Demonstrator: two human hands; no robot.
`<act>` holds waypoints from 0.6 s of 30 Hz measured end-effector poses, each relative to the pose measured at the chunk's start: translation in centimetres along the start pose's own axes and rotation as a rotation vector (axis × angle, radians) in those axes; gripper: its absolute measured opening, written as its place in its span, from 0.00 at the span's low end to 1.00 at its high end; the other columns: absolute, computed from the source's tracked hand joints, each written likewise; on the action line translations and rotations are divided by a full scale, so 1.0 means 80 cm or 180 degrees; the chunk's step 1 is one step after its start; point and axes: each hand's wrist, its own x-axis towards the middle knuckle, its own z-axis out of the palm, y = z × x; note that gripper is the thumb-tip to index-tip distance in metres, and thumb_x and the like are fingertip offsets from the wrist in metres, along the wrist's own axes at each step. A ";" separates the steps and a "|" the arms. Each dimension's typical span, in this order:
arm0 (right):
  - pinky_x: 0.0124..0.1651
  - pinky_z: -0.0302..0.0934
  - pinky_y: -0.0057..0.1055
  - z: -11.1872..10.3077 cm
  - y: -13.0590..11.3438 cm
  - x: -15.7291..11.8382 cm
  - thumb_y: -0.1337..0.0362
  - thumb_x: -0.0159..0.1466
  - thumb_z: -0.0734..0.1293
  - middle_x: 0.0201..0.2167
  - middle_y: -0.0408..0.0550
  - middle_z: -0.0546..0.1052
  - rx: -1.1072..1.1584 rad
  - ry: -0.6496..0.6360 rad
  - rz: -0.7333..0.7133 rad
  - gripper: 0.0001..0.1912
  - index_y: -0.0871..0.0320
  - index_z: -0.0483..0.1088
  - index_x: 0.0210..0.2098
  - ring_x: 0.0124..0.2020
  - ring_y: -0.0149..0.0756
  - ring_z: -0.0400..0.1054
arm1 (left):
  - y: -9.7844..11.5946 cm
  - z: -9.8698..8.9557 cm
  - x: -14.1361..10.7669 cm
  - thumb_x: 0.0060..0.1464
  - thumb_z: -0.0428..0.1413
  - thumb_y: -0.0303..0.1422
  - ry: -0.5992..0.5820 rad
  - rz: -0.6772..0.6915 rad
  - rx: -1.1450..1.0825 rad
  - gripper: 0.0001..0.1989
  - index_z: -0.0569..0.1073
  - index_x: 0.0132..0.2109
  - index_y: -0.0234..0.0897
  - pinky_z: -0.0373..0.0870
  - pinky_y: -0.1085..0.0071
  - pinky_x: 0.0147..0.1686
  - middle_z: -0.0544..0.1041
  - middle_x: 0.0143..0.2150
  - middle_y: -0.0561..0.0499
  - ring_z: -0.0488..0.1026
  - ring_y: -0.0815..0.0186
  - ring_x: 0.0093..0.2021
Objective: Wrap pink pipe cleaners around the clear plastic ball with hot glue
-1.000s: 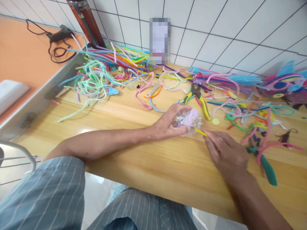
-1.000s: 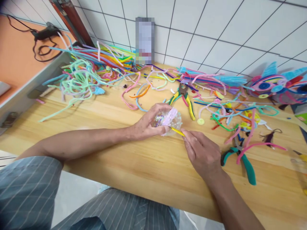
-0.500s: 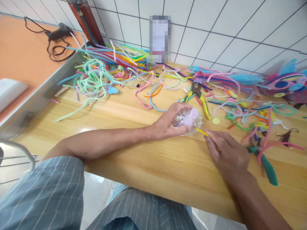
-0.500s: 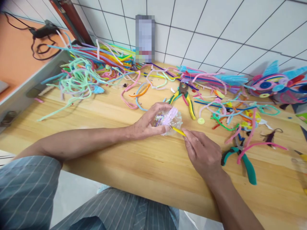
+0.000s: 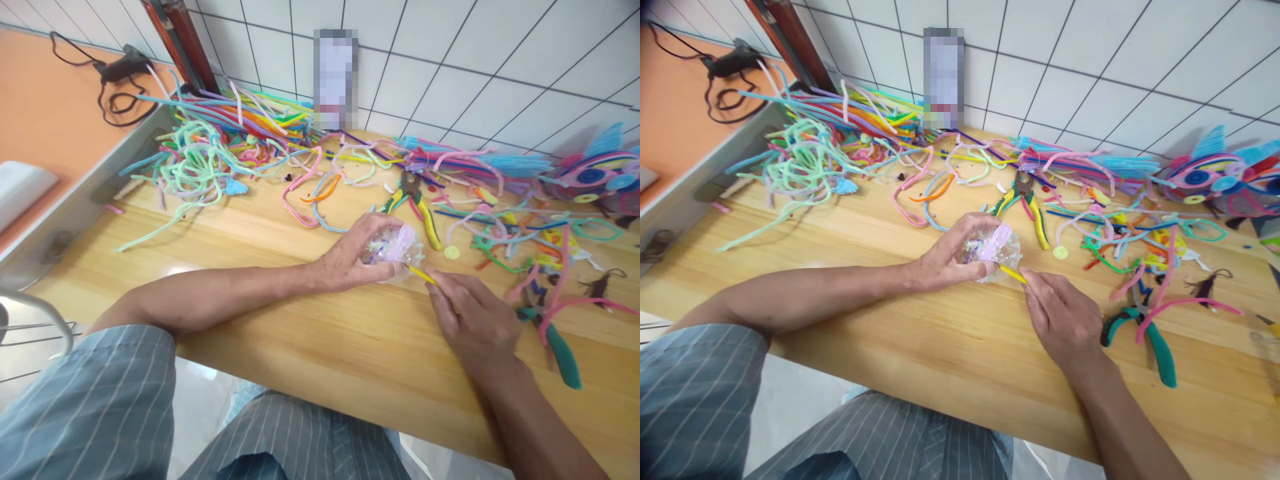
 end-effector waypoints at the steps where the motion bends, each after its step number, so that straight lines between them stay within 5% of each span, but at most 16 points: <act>1: 0.42 0.74 0.30 0.000 0.000 0.000 0.73 0.70 0.70 0.42 0.46 0.87 0.0000 -0.0002 -0.0003 0.22 0.53 0.74 0.61 0.38 0.36 0.83 | 0.000 0.000 0.000 0.61 0.64 0.45 0.0002 -0.0008 -0.0008 0.30 0.69 0.65 0.41 0.71 0.51 0.68 0.73 0.65 0.39 0.72 0.52 0.66; 18: 0.43 0.74 0.28 0.008 0.003 -0.004 0.72 0.70 0.71 0.42 0.46 0.87 0.0027 0.0115 0.0034 0.23 0.53 0.73 0.63 0.38 0.36 0.83 | -0.006 0.000 0.001 0.61 0.64 0.46 -0.0008 0.0073 0.0019 0.30 0.68 0.65 0.41 0.69 0.52 0.68 0.73 0.64 0.40 0.72 0.53 0.66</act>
